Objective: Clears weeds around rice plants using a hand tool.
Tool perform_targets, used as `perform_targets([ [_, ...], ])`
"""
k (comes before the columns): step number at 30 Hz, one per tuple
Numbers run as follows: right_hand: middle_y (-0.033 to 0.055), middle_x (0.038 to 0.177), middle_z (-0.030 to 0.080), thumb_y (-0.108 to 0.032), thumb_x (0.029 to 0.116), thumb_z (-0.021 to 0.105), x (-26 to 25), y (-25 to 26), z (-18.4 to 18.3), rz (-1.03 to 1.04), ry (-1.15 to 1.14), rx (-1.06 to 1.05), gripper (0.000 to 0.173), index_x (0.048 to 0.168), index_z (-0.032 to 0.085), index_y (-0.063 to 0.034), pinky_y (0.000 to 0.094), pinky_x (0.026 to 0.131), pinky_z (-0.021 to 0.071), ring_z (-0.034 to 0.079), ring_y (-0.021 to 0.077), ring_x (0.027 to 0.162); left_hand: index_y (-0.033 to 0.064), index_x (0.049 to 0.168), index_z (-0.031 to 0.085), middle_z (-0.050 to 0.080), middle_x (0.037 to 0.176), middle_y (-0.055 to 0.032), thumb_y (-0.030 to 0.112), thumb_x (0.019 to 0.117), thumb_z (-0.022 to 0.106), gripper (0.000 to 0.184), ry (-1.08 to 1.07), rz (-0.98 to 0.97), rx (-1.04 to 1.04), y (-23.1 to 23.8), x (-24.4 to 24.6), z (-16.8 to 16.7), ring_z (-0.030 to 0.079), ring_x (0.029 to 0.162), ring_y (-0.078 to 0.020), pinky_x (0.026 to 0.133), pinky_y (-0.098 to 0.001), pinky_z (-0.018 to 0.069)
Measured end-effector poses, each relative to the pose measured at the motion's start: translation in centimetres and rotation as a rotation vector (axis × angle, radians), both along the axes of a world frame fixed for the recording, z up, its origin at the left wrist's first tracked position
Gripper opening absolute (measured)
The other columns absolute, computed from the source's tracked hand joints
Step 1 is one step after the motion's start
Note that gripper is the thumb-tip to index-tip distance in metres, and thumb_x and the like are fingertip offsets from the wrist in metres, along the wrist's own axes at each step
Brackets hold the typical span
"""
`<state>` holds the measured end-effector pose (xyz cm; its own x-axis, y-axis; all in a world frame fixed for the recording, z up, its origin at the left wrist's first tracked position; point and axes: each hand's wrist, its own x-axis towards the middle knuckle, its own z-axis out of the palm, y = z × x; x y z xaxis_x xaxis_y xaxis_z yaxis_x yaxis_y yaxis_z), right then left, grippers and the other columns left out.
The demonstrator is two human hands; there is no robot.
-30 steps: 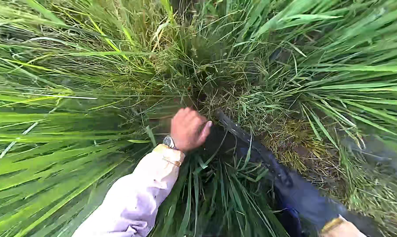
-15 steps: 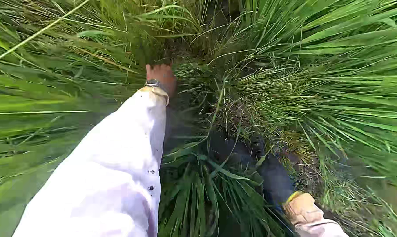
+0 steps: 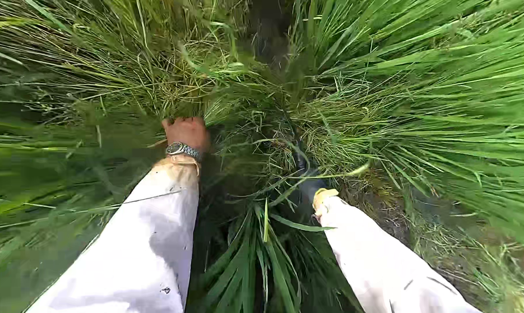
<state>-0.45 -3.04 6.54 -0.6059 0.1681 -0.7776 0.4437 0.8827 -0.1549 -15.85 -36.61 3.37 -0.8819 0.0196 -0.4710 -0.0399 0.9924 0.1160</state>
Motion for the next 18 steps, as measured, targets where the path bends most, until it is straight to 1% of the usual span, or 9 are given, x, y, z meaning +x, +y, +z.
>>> perform_targets([
  [2,0.0239,0.137,0.062,-0.033,0.1073,0.050,0.8,-0.5,1.7,0.065,-0.219,0.068,0.045,0.138,0.061,-0.0019,0.0556,0.110,0.0441,0.058,0.0377,0.130,-0.0014,0.116,0.069,0.069,0.117,-0.0281,0.024,0.0974,0.062,0.032,-0.036,0.027,0.019,-0.3,0.8,-0.7,0.059,0.120,-0.0512,0.106,-0.0738,0.0353],
  [4,0.0262,0.131,0.065,-0.028,0.1073,0.051,-0.7,-2.7,7.3,0.092,-0.269,0.022,0.043,0.138,0.060,0.0003,0.0539,0.108,0.0445,0.061,0.0385,0.125,0.0005,0.119,0.069,0.068,0.122,-0.0264,0.024,0.0997,0.060,0.031,-0.030,0.045,0.046,0.2,1.6,-2.1,0.057,0.125,-0.0499,0.107,-0.0737,0.0340],
  [6,0.0196,0.100,0.069,-0.031,0.1007,0.063,-4.9,-7.4,11.1,-0.040,0.020,-0.091,0.040,0.131,0.058,-0.0061,0.0490,0.072,0.0587,0.070,0.0319,0.084,0.0022,0.123,0.068,0.067,0.126,-0.0262,0.023,0.1002,0.060,0.032,0.015,0.076,0.078,-0.2,2.0,-3.7,0.056,0.127,-0.0509,0.108,-0.0755,0.0326],
  [7,0.0144,0.094,0.068,-0.030,0.0979,0.068,-7.2,-9.6,12.0,-0.066,0.147,-0.126,0.041,0.132,0.056,-0.0105,0.0458,0.062,0.0590,0.069,0.0276,0.074,0.0012,0.124,0.067,0.066,0.127,-0.0279,0.022,0.0999,0.060,0.033,0.030,0.075,0.100,-0.4,2.8,-4.5,0.054,0.128,-0.0529,0.107,-0.0777,0.0319],
  [10,0.0087,0.109,0.074,-0.036,0.0942,0.069,-9.9,-7.5,7.0,0.013,0.289,-0.068,0.060,0.148,0.049,-0.0186,0.0516,0.074,0.0612,0.074,0.0267,0.088,0.0010,0.133,0.063,0.062,0.131,-0.0313,0.021,0.0967,0.066,0.042,0.021,0.055,0.128,-0.2,3.3,-4.6,0.051,0.129,-0.0563,0.105,-0.0810,0.0315],
  [13,0.0238,0.116,0.071,-0.040,0.1012,0.058,2.1,4.0,-0.9,0.104,0.297,0.044,0.051,0.136,0.062,-0.0022,0.0636,0.092,0.0536,0.069,0.0402,0.106,0.0025,0.129,0.066,0.066,0.127,-0.0286,0.030,0.1021,0.058,0.039,-0.003,0.091,0.104,-0.3,3.4,-3.7,0.053,0.129,-0.0531,0.111,-0.0774,0.0289],
  [14,0.0287,0.122,0.067,-0.036,0.1041,0.054,4.4,5.8,-0.2,0.184,0.163,0.113,0.049,0.131,0.064,0.0039,0.0622,0.101,0.0489,0.065,0.0429,0.115,0.0022,0.127,0.067,0.066,0.126,-0.0288,0.030,0.1024,0.057,0.039,-0.004,0.090,0.103,-0.2,2.8,-3.5,0.054,0.128,-0.0530,0.111,-0.0771,0.0287],
  [16,0.0303,0.144,0.054,-0.026,0.1083,0.049,2.0,3.2,5.9,0.256,-0.454,0.209,0.047,0.141,0.054,0.0073,0.0587,0.116,0.0344,0.049,0.0425,0.139,0.0012,0.127,0.067,0.066,0.127,-0.0298,0.028,0.1019,0.059,0.038,-0.029,0.099,0.116,-0.4,2.8,-3.3,0.053,0.129,-0.0540,0.110,-0.0783,0.0281],
  [18,0.0281,0.143,0.056,-0.021,0.1081,0.051,-1.6,-2.0,11.3,0.173,-0.436,0.140,0.045,0.143,0.051,0.0082,0.0534,0.114,0.0382,0.052,0.0392,0.135,0.0003,0.131,0.064,0.063,0.132,-0.0303,0.023,0.0992,0.062,0.039,-0.055,0.094,0.156,0.4,3.9,-3.5,0.049,0.134,-0.0551,0.109,-0.0805,0.0273],
])
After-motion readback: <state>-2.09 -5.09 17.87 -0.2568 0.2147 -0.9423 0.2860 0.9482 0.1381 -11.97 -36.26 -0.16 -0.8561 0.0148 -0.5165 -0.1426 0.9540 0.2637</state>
